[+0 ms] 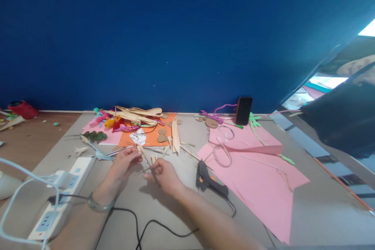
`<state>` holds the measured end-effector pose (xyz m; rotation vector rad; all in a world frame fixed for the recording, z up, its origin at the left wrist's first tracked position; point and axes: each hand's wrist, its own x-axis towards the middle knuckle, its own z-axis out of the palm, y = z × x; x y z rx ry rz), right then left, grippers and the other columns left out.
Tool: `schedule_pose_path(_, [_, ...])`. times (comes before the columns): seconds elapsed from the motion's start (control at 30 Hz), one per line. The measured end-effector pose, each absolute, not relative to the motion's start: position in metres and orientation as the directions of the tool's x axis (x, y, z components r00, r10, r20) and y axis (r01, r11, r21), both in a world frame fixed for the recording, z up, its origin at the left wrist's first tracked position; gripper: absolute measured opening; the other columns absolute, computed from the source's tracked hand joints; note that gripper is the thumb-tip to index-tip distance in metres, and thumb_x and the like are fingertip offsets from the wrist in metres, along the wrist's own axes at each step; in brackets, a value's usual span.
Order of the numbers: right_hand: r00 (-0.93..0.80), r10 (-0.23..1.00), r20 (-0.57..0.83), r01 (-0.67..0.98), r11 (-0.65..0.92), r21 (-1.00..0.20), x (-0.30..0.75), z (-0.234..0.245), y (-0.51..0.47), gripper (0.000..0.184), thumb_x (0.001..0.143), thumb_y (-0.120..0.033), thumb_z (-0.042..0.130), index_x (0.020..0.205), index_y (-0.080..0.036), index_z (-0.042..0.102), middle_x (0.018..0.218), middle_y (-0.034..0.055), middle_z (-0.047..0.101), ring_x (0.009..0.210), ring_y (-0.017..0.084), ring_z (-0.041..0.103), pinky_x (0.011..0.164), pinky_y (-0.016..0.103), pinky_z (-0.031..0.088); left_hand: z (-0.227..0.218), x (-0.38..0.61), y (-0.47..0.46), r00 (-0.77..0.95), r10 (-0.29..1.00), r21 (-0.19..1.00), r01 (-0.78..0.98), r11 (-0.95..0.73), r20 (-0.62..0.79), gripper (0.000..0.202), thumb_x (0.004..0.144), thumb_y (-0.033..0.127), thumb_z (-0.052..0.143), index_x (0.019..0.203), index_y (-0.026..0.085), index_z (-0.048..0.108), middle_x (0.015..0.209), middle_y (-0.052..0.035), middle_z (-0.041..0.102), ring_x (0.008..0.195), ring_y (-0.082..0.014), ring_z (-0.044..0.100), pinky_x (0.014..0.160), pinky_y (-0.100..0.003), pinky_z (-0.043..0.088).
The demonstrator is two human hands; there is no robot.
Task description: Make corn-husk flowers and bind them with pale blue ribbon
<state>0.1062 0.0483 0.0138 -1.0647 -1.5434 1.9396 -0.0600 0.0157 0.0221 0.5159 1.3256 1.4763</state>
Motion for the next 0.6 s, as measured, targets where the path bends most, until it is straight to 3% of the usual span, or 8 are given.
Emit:
schedule_pose_path(0.2, [-0.591,0.753,-0.288,0.175,-0.228,-0.958,0.107,0.016,0.048,0.050,0.052,-0.048,0.083,0.069,-0.020,0.045,0.038,-0.0121,0.043,0.033,0.005,0.034,0.035,0.018,0.024,0.017,-0.062,0.017,-0.361,0.872,0.908,-0.374,0.188,-0.329,0.019,0.056,0.026,0.074,0.056,0.014,0.059,0.051,-0.0004,0.061,0.048,-0.0092,0.055,0.051,-0.019,0.043])
schedule_pose_path(0.37, [-0.588,0.766,-0.261,0.245,-0.139,-0.960,0.108,0.009,0.051,0.043,0.058,-0.044,0.080,0.068,-0.020,0.046,0.038,-0.0107,0.044,0.033,0.006,0.034,0.037,0.019,0.025,0.010,-0.066,0.019,-0.354,0.881,0.946,-0.190,0.262,-0.315,0.021,0.060,0.033,0.069,0.059,0.016,0.057,0.052,-0.0010,0.060,0.048,-0.0115,0.056,0.049,-0.022,0.043])
schedule_pose_path(0.5, [-0.501,0.854,-0.142,0.361,0.057,-0.931,0.113,0.002,0.062,0.030,0.065,-0.038,0.073,0.072,-0.020,0.051,0.045,-0.0074,0.052,0.040,0.010,0.043,0.043,0.021,0.030,0.004,-0.073,0.019,-0.371,0.879,0.945,0.010,0.326,-0.299,0.015,0.061,0.028,0.065,0.059,0.017,0.056,0.047,0.0000,0.057,0.040,-0.0120,0.051,0.043,-0.022,0.037])
schedule_pose_path(0.6, [-0.435,0.901,-0.002,0.511,0.245,-0.824,0.116,0.000,0.071,0.019,0.068,-0.033,0.068,0.078,-0.021,0.057,0.058,-0.0032,0.062,0.052,0.013,0.053,0.051,0.022,0.033,0.002,-0.077,0.019,-0.413,0.879,0.909,0.222,0.352,-0.239,0.008,0.056,0.018,0.065,0.053,0.017,0.058,0.047,-0.0003,0.058,0.045,-0.0131,0.051,0.047,-0.023,0.035])
